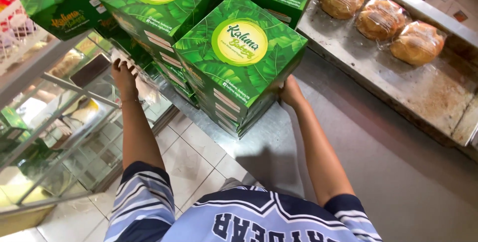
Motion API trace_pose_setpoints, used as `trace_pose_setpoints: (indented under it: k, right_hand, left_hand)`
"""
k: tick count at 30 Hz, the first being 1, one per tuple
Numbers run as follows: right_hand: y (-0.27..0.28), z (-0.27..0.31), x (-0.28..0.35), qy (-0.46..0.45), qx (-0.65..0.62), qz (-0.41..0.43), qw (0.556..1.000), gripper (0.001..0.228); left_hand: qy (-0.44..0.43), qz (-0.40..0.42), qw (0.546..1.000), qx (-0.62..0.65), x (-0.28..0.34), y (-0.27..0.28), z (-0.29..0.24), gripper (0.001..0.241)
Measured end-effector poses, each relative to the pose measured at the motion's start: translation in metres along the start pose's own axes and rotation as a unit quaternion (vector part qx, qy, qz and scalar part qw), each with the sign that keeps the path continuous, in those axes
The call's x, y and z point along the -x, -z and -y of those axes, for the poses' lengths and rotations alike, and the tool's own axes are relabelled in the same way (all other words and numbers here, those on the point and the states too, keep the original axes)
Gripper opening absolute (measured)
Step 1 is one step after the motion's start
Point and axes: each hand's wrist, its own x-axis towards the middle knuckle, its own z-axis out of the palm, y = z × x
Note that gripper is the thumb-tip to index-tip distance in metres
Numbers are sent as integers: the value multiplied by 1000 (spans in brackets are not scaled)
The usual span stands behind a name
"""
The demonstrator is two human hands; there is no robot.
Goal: Packing individually wrapped bread rolls into cardboard boxes.
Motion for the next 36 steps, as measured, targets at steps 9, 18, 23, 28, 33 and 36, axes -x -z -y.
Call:
trace_pose_setpoints:
  k: [9, 18, 23, 28, 33, 36]
  right_hand:
    - [-14, 48, 102, -25, 270, -114, 956, 44]
    - [-85, 99, 232, -199, 113, -26, 973, 17]
    - [-204, 115, 205, -232, 60, 177, 955, 25]
    - [-331, 46, 100, -158, 131, 197, 959, 44]
    - [-436, -5, -21, -79, 92, 103, 987, 71]
    - [-479, 2, -78, -33, 178, -47, 982, 82]
  left_hand:
    - [-51, -82, 992, 86, 70, 10, -58, 32]
    - [15, -81, 993, 84, 72, 50, -86, 25]
    - [15, -20, 993, 115, -12, 63, -73, 26]
    - [-23, 84, 991, 97, -134, 58, 18, 32]
    - [-77, 260, 959, 86, -215, 33, 64, 56]
    - [43, 385, 891, 236, -248, 1, 75, 55]
